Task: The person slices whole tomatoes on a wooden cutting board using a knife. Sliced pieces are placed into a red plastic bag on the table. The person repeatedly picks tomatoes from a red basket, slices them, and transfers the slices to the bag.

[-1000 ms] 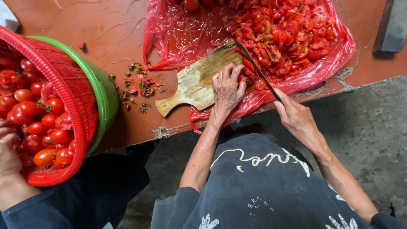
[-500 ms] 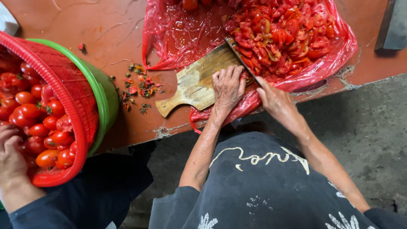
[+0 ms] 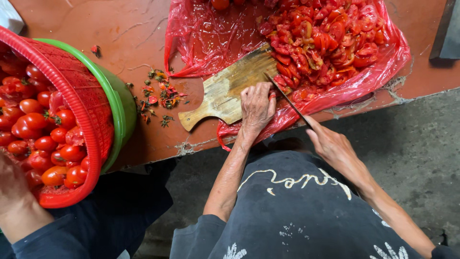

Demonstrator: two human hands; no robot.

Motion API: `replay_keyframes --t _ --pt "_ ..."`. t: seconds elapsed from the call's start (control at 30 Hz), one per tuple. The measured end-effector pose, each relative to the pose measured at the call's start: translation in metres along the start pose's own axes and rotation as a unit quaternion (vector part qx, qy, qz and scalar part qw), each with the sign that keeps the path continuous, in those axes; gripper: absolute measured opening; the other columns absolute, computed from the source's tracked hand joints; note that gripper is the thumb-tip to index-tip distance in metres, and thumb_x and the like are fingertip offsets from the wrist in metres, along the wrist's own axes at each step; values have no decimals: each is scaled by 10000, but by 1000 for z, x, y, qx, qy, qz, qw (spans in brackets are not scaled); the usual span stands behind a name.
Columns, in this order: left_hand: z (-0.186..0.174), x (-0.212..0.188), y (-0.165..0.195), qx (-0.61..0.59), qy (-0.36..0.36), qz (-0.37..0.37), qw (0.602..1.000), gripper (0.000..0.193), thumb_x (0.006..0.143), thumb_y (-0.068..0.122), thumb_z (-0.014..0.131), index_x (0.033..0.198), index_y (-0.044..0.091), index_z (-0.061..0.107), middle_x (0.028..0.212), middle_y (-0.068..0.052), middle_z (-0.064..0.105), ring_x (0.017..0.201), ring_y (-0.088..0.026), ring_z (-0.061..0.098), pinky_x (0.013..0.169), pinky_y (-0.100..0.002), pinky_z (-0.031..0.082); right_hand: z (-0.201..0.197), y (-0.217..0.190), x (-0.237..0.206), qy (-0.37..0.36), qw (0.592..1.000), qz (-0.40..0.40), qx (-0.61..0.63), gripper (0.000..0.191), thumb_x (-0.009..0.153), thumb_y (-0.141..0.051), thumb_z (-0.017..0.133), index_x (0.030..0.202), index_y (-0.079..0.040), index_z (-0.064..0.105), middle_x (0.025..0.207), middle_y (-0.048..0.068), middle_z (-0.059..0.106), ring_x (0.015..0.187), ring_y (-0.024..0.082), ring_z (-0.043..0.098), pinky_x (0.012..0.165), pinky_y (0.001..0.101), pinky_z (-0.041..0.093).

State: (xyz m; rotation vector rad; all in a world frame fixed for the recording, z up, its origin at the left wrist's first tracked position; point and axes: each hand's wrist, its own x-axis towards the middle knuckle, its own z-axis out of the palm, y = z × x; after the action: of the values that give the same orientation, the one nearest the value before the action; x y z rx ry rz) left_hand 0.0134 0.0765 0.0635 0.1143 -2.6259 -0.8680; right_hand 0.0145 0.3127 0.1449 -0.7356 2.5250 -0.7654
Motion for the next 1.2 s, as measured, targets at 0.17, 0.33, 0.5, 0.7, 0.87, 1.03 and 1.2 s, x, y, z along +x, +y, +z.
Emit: replay_keyframes --t 0.17,0.33,0.5,0.7,0.87,1.03,1.2 --pt "-2 -4 -1 -1 2 -6 1000 274 859 124 690 1110 85 588 1022 -73 613 966 -275 592 944 -418 412 26 0 49 17 999 -29 -29 451 1059 -233 586 1493 -165 483 1030 205 725 810 431 703 636 529 551" --pt "-4 -3 -3 24 1 2 1000 276 857 122 691 1113 86 596 1020 -80 613 962 -275 595 932 -421 415 10 8 53 11 999 -30 -43 443 1020 -245 595 1455 -197 531 1039 200 734 798 432 716 605 528 562" --pt "-9 -7 -7 -7 10 12 1000 315 884 106 695 1177 66 588 1099 -96 630 1018 -287 603 948 -420 418 -8 16 41 30 998 -39 -40 443 1043 -229 579 1477 -179 501 1101 194 731 883 432 713 693 521 568" --pt "-9 -12 -3 -9 21 1 1000 311 851 87 713 1133 56 583 1123 -119 629 1036 -314 597 962 -434 425 -11 15 7 -35 999 -34 -9 501 999 -237 570 1489 -198 471 1068 195 732 894 437 703 691 526 569" --pt "-6 -11 -1 32 17 10 999 311 844 75 712 1129 40 595 1122 -118 627 1032 -307 587 963 -437 427 1 11 25 -91 995 23 -31 536 1027 -274 539 1549 -223 429 995 209 718 838 443 700 676 556 544" --pt "-7 -12 -1 31 11 3 999 318 831 83 713 1123 47 593 1111 -117 621 1032 -307 587 969 -437 430 30 1 66 -31 998 -20 -45 464 1038 -275 559 1488 -206 472 963 197 720 738 458 684 570 585 520" --pt "-7 -9 -1 46 9 3 999 316 812 80 705 1108 57 598 1090 -114 624 1011 -302 588 951 -431 426 17 20 55 -2 993 -45 -107 443 1043 -311 588 1471 -239 502 905 177 702 641 387 687 500 504 539"
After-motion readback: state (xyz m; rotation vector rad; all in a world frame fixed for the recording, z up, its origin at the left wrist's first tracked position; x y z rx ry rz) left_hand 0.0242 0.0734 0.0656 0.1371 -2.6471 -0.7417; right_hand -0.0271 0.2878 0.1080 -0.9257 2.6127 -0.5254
